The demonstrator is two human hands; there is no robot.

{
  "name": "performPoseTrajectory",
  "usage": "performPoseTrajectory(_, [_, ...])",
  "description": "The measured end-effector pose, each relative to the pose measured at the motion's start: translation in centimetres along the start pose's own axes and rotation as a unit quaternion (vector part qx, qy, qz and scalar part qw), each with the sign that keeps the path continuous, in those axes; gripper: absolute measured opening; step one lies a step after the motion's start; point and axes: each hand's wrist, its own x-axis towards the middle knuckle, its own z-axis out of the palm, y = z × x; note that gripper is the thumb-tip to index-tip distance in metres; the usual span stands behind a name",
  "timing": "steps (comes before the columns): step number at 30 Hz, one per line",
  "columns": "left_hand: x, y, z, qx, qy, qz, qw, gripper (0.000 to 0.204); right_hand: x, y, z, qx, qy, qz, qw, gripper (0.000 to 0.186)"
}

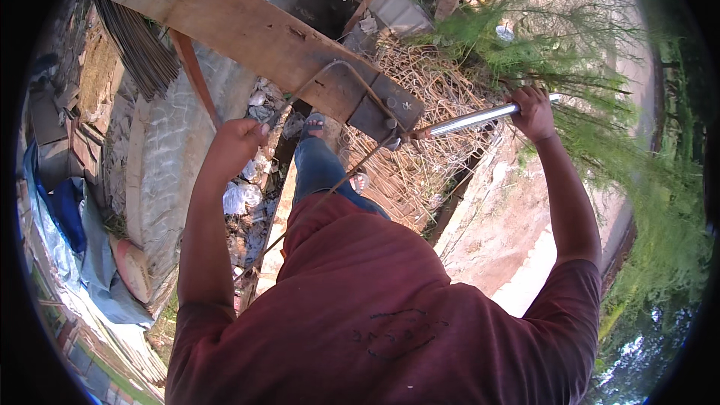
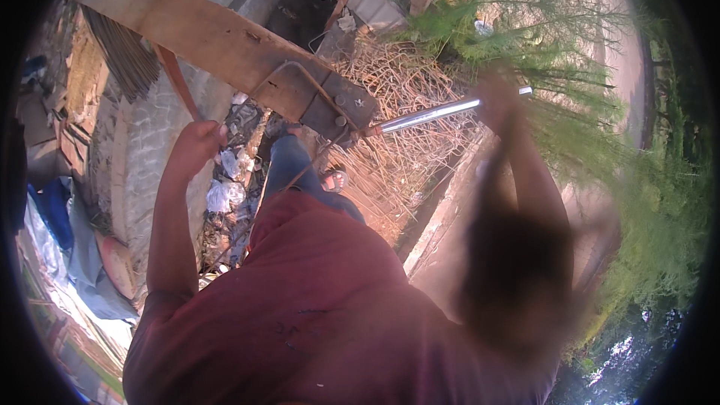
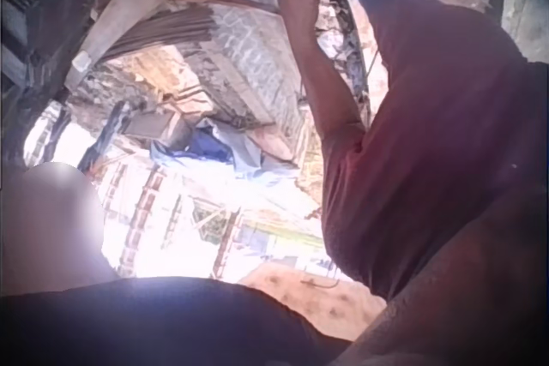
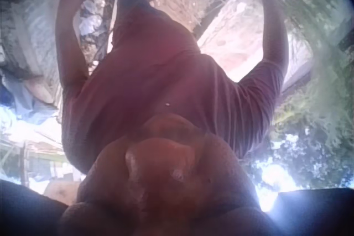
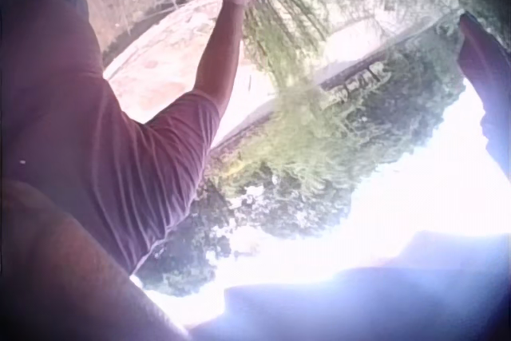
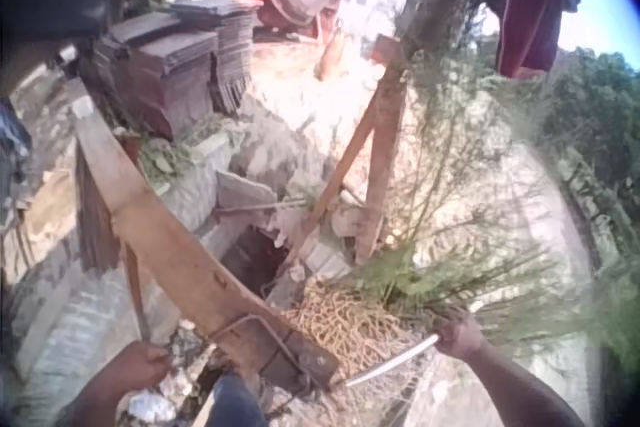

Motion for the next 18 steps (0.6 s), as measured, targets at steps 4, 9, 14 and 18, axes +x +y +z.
performPoseTrajectory(4, [0.4, -0.8, 0.1, -0.048, -0.005, -0.014, 0.999, 0.033, 0.7, 2.7, -1.5, 0.030, -0.265, 0.181, 0.947, 0.014])
performPoseTrajectory(9, [0.0, -0.1, 0.1, -0.049, -0.003, -0.017, 0.999, 0.032, -2.4, 4.2, 0.2, -0.052, -0.154, 0.210, 0.964, 0.018])
performPoseTrajectory(14, [0.8, -1.3, 0.0, -0.075, -0.026, -0.007, 0.997, 0.033, -6.9, 1.3, -1.2, -0.087, -0.041, 0.253, 0.963, 0.011])
performPoseTrajectory(18, [1.1, -1.9, 0.1, -0.074, -0.023, 0.003, 0.997, 0.034, -16.1, -9.0, -1.6, -0.069, 0.030, 0.376, 0.923, 0.008])
